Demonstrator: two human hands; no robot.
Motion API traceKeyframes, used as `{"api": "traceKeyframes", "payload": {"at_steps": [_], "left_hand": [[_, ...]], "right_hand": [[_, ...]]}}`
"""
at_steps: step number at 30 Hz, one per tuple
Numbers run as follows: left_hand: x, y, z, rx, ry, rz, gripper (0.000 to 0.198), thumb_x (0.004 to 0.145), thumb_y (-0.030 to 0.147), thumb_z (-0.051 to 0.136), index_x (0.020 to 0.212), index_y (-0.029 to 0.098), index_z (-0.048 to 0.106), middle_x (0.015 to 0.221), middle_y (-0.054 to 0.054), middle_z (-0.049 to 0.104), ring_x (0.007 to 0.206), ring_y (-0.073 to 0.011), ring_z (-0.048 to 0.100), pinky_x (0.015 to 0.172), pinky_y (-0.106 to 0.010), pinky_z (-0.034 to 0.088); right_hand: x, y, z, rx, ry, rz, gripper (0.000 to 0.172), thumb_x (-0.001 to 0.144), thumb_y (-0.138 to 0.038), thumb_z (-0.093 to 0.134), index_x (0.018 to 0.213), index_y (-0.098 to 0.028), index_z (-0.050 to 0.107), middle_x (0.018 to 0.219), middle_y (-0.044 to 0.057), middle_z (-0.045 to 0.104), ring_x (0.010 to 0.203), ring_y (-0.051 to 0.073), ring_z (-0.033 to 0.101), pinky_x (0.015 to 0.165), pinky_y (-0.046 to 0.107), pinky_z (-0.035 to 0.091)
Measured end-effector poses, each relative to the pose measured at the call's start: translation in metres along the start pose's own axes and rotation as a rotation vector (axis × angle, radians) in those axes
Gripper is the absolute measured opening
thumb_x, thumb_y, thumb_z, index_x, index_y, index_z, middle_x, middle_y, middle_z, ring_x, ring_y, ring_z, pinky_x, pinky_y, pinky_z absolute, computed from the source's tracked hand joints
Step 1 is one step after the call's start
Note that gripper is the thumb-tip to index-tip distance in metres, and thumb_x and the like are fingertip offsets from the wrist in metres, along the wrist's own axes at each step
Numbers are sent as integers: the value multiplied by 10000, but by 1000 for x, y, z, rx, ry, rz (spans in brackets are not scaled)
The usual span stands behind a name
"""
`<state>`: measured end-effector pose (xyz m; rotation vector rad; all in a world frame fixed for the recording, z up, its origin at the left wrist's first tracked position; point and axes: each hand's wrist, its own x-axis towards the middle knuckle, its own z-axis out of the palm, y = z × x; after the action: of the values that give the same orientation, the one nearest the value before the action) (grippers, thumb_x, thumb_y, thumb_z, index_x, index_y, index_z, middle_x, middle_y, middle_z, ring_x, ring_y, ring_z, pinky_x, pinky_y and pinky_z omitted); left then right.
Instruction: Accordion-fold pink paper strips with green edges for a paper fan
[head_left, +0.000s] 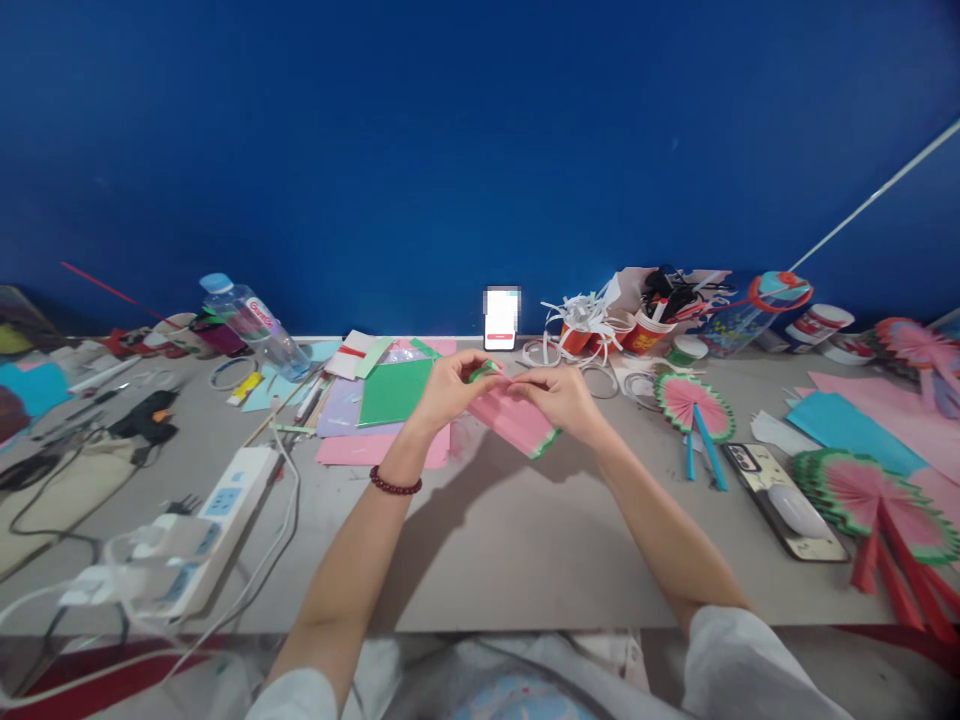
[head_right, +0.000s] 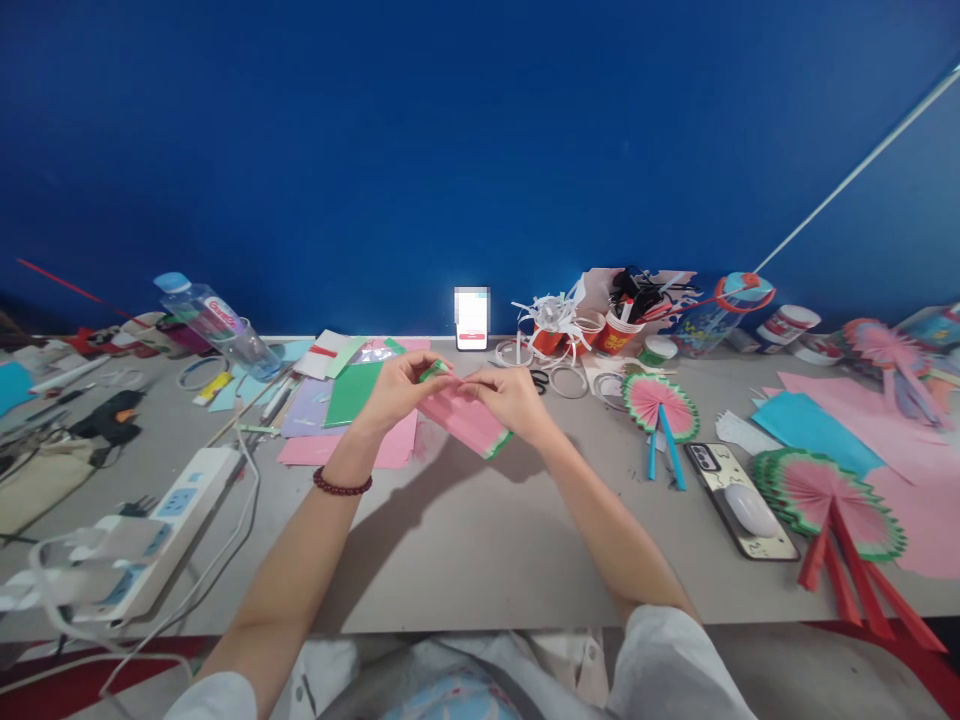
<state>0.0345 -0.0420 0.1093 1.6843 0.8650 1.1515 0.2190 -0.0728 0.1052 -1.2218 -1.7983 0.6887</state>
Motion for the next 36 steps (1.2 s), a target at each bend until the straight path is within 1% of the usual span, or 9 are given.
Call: {"api": "traceKeyframes", "payload": {"at_steps": [2, 5, 10, 14, 22, 26, 28, 31, 36], "left_hand": [[0, -1, 0, -5, 29, -2, 166, 681, 280, 737, 753, 152, 661, 707, -14, 637, 651, -109, 554, 589, -223, 430], [2, -3, -3, -26, 80, 5, 124, 676, 251, 716, 724, 155, 655, 690, -10, 632, 638, -107, 554, 586, -225, 441], [4, -3, -9, -77, 113, 0, 181, 641, 292, 749, 717, 159, 653, 694, -16, 644, 628, -109, 561, 582, -233, 464], [4, -3, -10, -93, 110, -1, 183, 632, 296, 756, 707, 162, 656, 687, -16, 648, 623, -109, 566, 574, -235, 467], [5, -3, -10, -104, 116, -22, 215, 612, 313, 776, 698, 155, 659, 666, -10, 642, 612, -111, 566, 562, -234, 460], [5, -8, -11, -74, 97, -5, 212, 642, 315, 769, 722, 155, 655, 681, -13, 634, 614, -104, 550, 567, -230, 443], [4, -7, -14, 4, 60, 25, 203, 684, 321, 745, 761, 157, 651, 713, -18, 634, 624, -104, 543, 576, -233, 433], [1, -1, -16, 232, 1, 97, 160, 759, 309, 690, 813, 165, 646, 781, -29, 648, 677, -120, 558, 639, -254, 439], [-4, 8, -10, 661, -117, 326, 145, 861, 324, 599, 878, 200, 672, 881, -36, 682, 849, -178, 577, 778, -316, 417]], "right_hand": [[1, -1, -2, 25, -35, 24, 157, 794, -291, 634, 839, -221, 768, 741, 4, 747, 694, 155, 674, 616, 232, 476], [2, 0, -8, 53, -104, 47, 241, 771, -355, 663, 947, -218, 755, 827, 21, 753, 732, 168, 675, 613, 237, 486], [2, 0, -12, 92, -153, 91, 297, 766, -425, 652, 908, -186, 757, 824, 35, 745, 679, 156, 655, 568, 236, 475], [1, -2, -9, 82, -118, 76, 274, 772, -420, 648, 871, -191, 760, 814, 33, 743, 679, 151, 644, 578, 237, 469], [3, 0, -6, -3, -68, 39, 154, 789, -291, 633, 816, -211, 763, 773, 4, 746, 676, 139, 639, 608, 231, 446], [3, -1, -3, -62, -22, 29, 136, 785, -233, 630, 767, -216, 763, 725, -11, 740, 640, 127, 624, 602, 228, 428], [2, -1, -2, -103, -3, 4, 139, 791, -229, 630, 759, -214, 765, 697, -12, 734, 615, 121, 611, 596, 228, 416], [2, 1, -1, -175, 2, -30, 149, 809, -231, 626, 768, -205, 767, 678, -4, 730, 582, 114, 591, 579, 227, 396], [0, 4, 1, -310, -40, -92, 189, 859, -238, 571, 836, -222, 758, 743, 9, 740, 611, 123, 602, 581, 230, 377]]}}
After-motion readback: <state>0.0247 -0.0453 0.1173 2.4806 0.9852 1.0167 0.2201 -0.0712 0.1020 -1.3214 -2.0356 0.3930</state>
